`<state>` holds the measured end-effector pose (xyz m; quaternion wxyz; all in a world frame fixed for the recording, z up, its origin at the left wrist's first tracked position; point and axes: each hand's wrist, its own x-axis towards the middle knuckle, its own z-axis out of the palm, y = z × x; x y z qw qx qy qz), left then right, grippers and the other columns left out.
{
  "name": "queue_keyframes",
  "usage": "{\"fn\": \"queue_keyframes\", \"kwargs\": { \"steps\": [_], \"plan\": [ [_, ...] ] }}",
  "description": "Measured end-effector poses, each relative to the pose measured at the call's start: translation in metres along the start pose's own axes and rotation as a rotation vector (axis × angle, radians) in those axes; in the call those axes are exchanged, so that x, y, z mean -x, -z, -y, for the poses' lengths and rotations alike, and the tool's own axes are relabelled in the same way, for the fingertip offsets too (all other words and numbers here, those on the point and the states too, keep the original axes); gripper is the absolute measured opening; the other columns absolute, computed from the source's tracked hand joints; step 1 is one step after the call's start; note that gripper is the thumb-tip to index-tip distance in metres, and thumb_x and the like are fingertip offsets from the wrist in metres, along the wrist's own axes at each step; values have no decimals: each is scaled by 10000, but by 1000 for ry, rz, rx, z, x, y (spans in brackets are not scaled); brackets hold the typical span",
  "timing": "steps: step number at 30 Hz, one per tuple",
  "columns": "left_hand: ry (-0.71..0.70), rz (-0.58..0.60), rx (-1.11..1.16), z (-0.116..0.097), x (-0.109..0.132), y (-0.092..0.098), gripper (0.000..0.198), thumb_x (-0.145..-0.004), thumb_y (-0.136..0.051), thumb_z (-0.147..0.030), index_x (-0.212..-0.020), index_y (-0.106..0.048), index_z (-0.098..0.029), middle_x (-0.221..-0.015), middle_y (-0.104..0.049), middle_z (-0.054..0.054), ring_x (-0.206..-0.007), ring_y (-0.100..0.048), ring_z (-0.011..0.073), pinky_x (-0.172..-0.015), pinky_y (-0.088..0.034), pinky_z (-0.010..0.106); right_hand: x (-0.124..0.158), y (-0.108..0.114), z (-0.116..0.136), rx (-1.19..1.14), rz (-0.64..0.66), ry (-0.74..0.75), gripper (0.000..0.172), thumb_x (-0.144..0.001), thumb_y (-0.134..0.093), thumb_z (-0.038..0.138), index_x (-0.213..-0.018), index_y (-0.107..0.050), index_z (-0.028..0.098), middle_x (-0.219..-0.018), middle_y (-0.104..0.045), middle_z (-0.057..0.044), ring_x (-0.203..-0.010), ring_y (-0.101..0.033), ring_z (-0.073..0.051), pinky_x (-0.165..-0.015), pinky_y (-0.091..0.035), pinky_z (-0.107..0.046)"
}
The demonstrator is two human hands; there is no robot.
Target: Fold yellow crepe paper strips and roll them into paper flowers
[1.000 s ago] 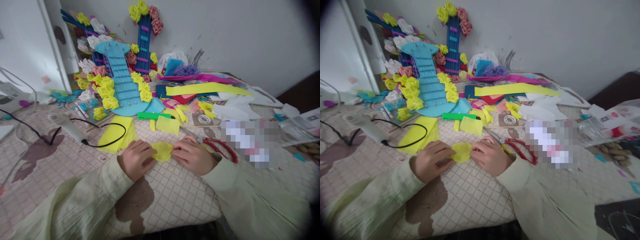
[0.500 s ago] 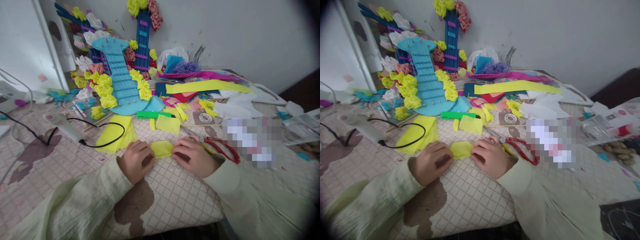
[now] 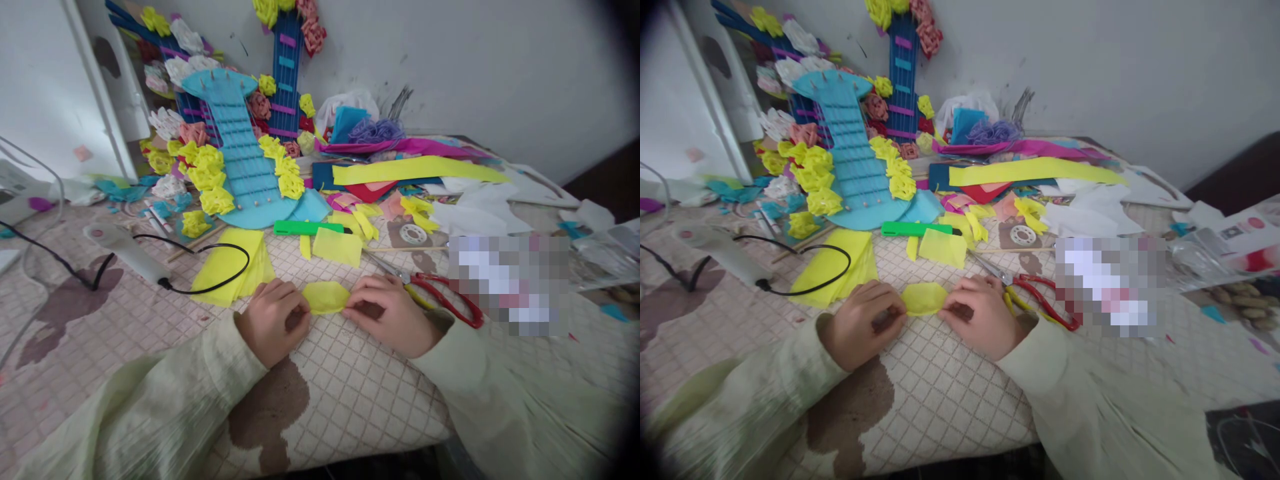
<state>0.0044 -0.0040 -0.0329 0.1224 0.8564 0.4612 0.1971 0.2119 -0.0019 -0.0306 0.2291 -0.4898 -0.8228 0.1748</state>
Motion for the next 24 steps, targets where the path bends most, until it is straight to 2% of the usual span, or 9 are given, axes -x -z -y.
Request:
{"fn": "queue_keyframes", "kwargs": {
  "steps": [7,19,24],
  "plan": [
    [-7,9,30,1,-2,1,105,-725,-532,-259,-672,-570,-177,-691,-576,31,-710,-495,188,-652,-379,340,-1,0,2,-13,20,-37,78,-716,-595,256,-657,-615,210,-695,-586,15,-728,-532,-138,-753,-320,-345],
    [9,7,117,3,-4,2,56,-709,-545,-216,-672,-567,-180,-708,-577,21,-713,-509,174,-662,-402,328,-1,0,3,-26,25,-34,59,-711,-585,220,-658,-601,202,-704,-587,11,-719,-533,-135,-741,-316,-340],
    [9,11,132,4,-4,2,65,-711,-537,-197,-660,-573,-178,-705,-566,22,-709,-516,173,-663,-413,331,-1,1,3,-18,52,-43,95,-730,-576,262,-661,-593,199,-715,-589,11,-729,-532,-137,-746,-312,-344]
  ]
}}
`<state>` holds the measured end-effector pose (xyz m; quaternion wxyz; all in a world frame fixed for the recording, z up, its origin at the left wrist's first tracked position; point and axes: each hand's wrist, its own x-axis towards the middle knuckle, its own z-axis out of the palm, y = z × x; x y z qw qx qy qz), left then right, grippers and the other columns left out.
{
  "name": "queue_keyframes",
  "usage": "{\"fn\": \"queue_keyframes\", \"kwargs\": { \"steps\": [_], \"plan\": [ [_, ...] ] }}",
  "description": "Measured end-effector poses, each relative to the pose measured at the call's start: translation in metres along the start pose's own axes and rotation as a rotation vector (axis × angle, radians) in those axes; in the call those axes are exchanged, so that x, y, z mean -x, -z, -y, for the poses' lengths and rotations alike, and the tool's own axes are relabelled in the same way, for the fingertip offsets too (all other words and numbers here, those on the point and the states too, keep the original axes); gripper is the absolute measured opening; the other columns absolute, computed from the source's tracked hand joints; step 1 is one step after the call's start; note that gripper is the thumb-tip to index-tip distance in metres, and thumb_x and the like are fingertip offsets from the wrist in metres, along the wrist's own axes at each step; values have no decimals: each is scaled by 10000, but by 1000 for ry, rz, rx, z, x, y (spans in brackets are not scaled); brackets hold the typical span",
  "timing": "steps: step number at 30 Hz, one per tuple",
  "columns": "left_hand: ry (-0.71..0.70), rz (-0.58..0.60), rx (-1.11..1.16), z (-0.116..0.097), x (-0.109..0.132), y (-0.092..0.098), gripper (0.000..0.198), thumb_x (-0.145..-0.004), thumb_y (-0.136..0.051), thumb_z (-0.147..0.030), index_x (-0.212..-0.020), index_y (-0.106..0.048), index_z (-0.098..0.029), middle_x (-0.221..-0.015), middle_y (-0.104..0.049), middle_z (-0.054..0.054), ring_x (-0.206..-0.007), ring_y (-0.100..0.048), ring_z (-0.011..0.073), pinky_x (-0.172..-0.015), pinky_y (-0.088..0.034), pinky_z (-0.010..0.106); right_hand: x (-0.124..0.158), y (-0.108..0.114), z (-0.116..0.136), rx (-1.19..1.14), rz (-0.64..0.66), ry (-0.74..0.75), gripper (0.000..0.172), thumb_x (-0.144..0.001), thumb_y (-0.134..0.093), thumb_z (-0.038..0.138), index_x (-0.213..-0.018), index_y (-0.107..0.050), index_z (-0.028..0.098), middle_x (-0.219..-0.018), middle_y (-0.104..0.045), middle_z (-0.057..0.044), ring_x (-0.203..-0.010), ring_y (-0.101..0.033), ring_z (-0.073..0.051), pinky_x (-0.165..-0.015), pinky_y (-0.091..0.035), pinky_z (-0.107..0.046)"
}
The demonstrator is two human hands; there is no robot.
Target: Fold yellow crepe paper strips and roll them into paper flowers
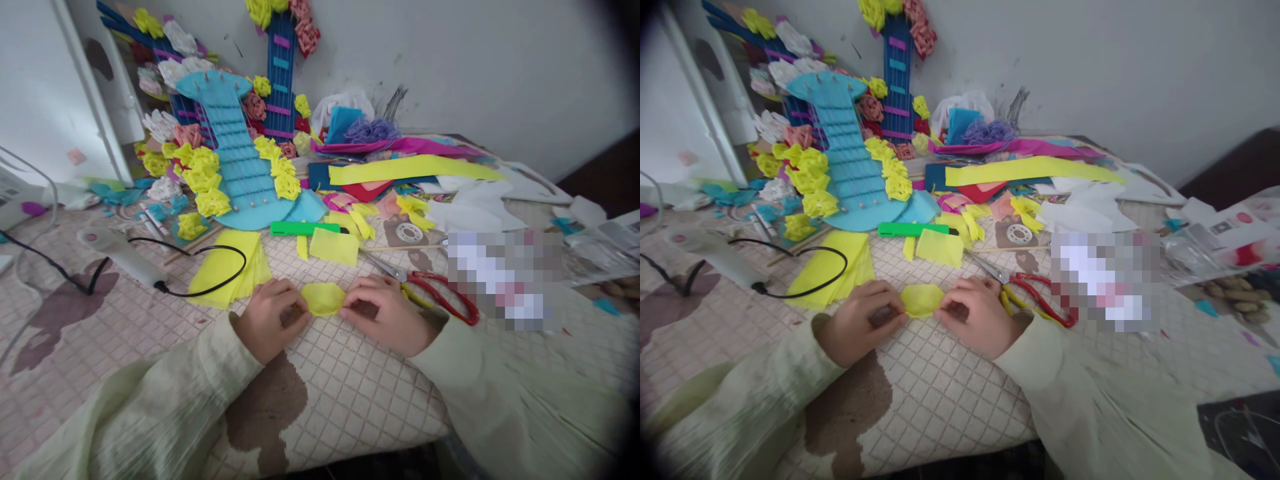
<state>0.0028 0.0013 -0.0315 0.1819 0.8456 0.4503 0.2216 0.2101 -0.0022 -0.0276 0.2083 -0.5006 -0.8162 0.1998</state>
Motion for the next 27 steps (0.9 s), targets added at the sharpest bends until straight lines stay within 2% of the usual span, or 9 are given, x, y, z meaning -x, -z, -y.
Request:
{"fn": "queue_keyframes", "kwargs": {
  "steps": [5,15,23,27],
  "plan": [
    [17,-22,49,-2,0,0,31,-698,-558,-202,-692,-574,-177,-747,-555,27,-754,-525,177,-682,-429,334,0,1,1,36,26,-3,129,-755,-555,273,-653,-588,201,-718,-590,14,-772,-519,-143,-750,-293,-346],
    [47,8,81,-2,-2,1,86,-719,-540,-217,-662,-576,-163,-739,-545,34,-747,-526,178,-670,-425,335,-3,-3,0,38,6,-26,141,-729,-576,257,-606,-568,188,-658,-574,29,-744,-497,-142,-733,-257,-351],
    [119,12,1,-6,-3,-1,88,-684,-562,-201,-602,-558,-169,-734,-544,24,-751,-522,187,-662,-403,339,-5,-4,2,40,-27,-23,157,-683,-600,222,-542,-545,182,-604,-569,35,-685,-505,-128,-722,-268,-335],
    [105,10,-2,-5,-4,-1,86,-687,-559,-207,-609,-566,-174,-736,-545,20,-747,-523,185,-661,-400,336,-6,-4,3,58,-40,-25,158,-671,-601,212,-528,-542,183,-592,-567,39,-664,-505,-120,-719,-268,-330]
  ]
}}
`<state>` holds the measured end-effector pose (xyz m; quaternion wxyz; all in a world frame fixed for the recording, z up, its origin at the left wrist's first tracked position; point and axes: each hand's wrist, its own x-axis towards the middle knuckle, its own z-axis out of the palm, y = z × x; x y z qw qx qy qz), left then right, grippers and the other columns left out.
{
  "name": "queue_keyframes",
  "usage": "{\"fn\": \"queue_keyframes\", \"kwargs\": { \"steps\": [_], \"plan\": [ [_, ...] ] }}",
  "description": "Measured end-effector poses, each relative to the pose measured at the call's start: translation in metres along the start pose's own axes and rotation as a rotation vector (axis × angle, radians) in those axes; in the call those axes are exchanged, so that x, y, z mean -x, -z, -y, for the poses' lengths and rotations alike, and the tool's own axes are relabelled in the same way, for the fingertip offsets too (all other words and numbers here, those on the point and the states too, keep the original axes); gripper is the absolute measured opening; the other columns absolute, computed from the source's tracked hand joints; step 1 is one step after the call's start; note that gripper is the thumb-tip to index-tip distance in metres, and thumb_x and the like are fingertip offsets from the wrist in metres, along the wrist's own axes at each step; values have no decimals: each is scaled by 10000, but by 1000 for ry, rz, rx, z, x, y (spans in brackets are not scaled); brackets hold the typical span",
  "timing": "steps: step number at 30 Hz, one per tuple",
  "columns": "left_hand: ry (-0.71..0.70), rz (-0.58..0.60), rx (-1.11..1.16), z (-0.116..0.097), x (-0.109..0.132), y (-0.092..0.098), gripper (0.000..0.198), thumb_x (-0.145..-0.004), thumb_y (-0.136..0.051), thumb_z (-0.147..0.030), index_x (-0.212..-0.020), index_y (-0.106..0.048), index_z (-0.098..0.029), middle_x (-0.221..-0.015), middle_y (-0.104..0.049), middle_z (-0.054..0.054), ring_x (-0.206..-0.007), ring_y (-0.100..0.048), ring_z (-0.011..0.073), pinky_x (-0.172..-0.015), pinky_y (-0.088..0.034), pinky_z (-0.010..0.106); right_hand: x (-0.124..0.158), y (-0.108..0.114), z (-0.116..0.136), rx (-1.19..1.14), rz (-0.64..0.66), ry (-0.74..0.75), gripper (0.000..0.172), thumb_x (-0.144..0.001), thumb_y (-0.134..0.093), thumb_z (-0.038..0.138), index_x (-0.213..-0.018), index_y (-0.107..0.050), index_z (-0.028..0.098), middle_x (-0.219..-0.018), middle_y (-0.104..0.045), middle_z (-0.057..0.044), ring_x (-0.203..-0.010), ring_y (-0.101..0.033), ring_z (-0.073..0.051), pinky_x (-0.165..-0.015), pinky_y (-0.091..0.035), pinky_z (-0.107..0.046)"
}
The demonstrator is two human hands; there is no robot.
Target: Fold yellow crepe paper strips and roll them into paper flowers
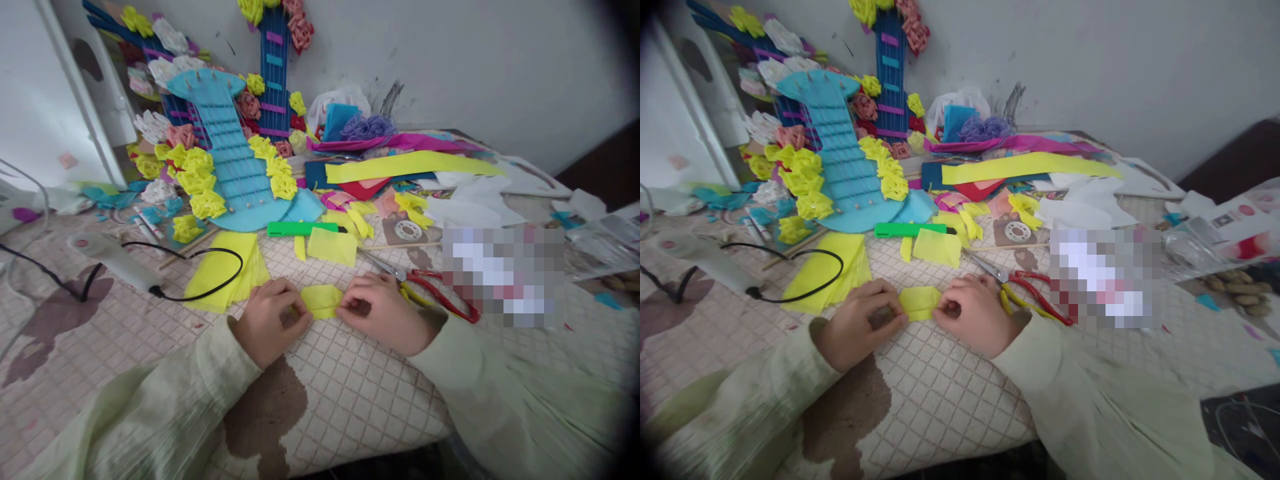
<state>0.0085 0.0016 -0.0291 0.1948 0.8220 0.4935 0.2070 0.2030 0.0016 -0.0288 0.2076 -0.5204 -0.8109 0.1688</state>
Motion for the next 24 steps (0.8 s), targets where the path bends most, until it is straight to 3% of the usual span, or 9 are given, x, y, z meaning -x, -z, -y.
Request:
{"fn": "queue_keyframes", "kwargs": {
  "steps": [13,24],
  "plan": [
    [-18,-9,58,1,0,1,61,-685,-548,-183,-627,-536,-171,-730,-528,18,-742,-522,175,-671,-421,331,-1,0,0,15,10,-12,147,-665,-597,219,-530,-553,183,-591,-572,36,-664,-499,-126,-713,-279,-325],
    [-13,-11,-24,-1,1,-1,86,-669,-550,-178,-585,-530,-175,-757,-517,19,-749,-518,182,-679,-408,354,-3,-1,1,19,-7,-10,156,-639,-591,195,-496,-531,181,-563,-564,40,-631,-493,-116,-707,-287,-326]
  ]
}}
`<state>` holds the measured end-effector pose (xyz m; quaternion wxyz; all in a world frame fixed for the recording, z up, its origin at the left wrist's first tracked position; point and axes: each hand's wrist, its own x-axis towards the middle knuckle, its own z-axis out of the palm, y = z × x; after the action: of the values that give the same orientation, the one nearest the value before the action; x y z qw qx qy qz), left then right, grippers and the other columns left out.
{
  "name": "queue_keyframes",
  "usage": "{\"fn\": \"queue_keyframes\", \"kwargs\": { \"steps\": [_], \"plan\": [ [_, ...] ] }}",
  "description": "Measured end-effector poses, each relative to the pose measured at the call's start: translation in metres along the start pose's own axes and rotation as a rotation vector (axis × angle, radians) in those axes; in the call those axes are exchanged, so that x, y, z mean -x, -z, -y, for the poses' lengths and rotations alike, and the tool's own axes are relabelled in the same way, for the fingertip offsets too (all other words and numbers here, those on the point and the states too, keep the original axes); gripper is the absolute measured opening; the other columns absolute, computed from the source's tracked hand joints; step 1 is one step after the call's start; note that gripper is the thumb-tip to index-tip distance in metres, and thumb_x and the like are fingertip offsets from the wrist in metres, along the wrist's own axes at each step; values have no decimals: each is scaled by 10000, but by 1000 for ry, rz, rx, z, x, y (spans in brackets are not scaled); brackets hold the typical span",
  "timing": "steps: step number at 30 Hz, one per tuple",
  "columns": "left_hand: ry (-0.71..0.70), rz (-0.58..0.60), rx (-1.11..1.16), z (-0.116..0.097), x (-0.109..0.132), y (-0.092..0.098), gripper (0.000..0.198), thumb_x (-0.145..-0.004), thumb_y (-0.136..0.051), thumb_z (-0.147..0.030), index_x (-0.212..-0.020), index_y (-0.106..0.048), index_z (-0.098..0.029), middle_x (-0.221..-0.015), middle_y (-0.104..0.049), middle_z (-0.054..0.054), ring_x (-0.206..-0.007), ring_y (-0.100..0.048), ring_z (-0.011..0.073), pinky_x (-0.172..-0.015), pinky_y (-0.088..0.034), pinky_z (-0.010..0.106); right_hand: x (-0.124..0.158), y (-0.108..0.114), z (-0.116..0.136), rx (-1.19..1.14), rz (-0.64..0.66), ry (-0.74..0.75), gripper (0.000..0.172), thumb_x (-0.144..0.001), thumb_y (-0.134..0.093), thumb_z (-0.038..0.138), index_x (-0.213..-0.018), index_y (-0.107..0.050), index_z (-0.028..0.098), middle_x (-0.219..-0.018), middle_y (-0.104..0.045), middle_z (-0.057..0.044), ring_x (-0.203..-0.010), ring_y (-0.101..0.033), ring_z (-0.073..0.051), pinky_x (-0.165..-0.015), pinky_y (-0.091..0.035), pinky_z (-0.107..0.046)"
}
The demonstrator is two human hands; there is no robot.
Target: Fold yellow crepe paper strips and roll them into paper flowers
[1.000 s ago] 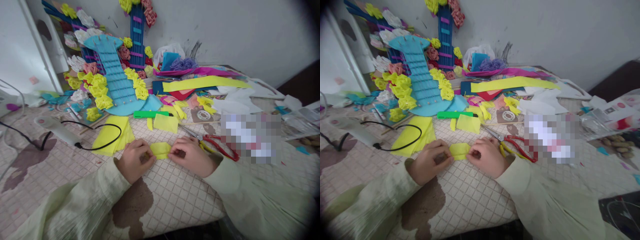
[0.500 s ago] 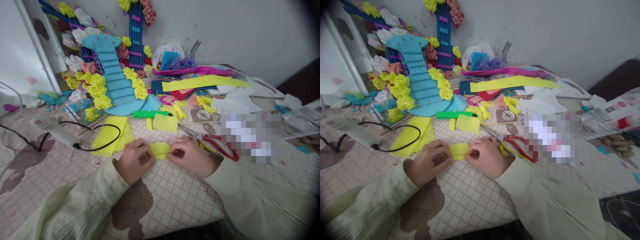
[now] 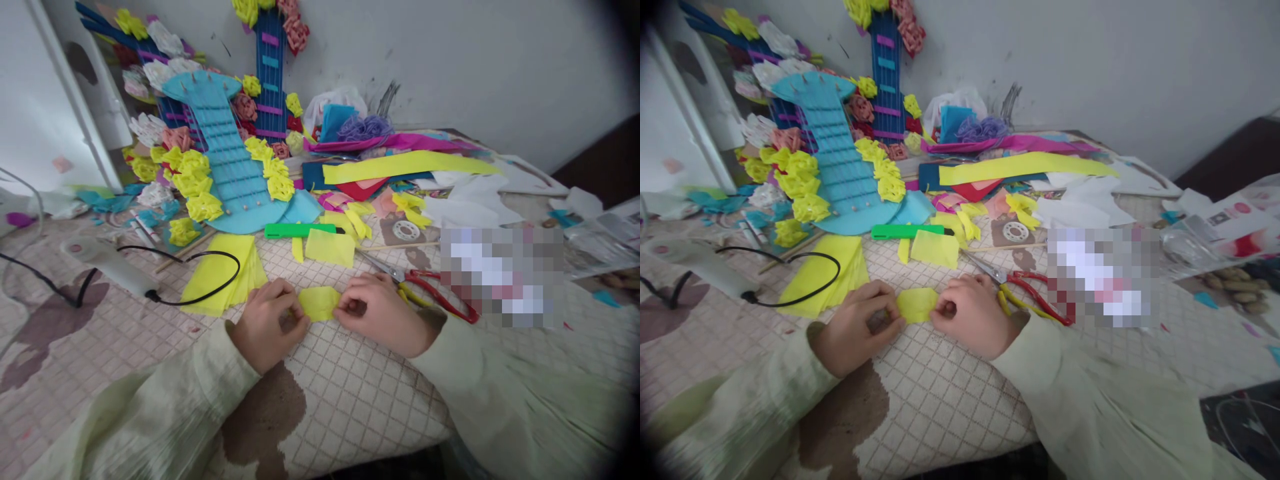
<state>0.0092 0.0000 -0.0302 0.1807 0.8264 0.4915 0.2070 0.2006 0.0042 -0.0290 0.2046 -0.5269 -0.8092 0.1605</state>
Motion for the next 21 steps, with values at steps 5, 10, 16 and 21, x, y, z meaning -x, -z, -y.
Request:
{"fn": "queue_keyframes", "kwargs": {
  "steps": [5,10,16,21],
  "plan": [
    [5,-5,-1,0,-1,0,91,-671,-554,-187,-584,-532,-174,-745,-518,17,-742,-518,179,-679,-412,350,0,0,1,-2,-8,-1,157,-640,-582,197,-492,-531,181,-562,-566,35,-635,-497,-122,-703,-288,-328],
    [10,-11,2,1,-1,-1,93,-679,-554,-192,-589,-536,-176,-739,-525,15,-738,-521,175,-676,-413,344,1,1,1,-1,7,-11,158,-643,-577,196,-495,-525,176,-568,-555,39,-638,-496,-115,-706,-283,-322],
    [0,-10,-47,2,0,-3,87,-692,-540,-200,-611,-527,-173,-754,-524,18,-745,-514,179,-680,-394,352,2,0,4,34,0,-19,155,-641,-570,184,-501,-506,171,-571,-534,38,-662,-476,-119,-703,-265,-314],
    [0,-24,-66,1,2,-3,48,-689,-531,-191,-652,-503,-179,-758,-526,10,-755,-503,180,-672,-378,347,7,-1,8,84,-40,-31,97,-639,-596,196,-574,-527,175,-620,-527,20,-756,-442,-160,-695,-244,-316]
  ]
}}
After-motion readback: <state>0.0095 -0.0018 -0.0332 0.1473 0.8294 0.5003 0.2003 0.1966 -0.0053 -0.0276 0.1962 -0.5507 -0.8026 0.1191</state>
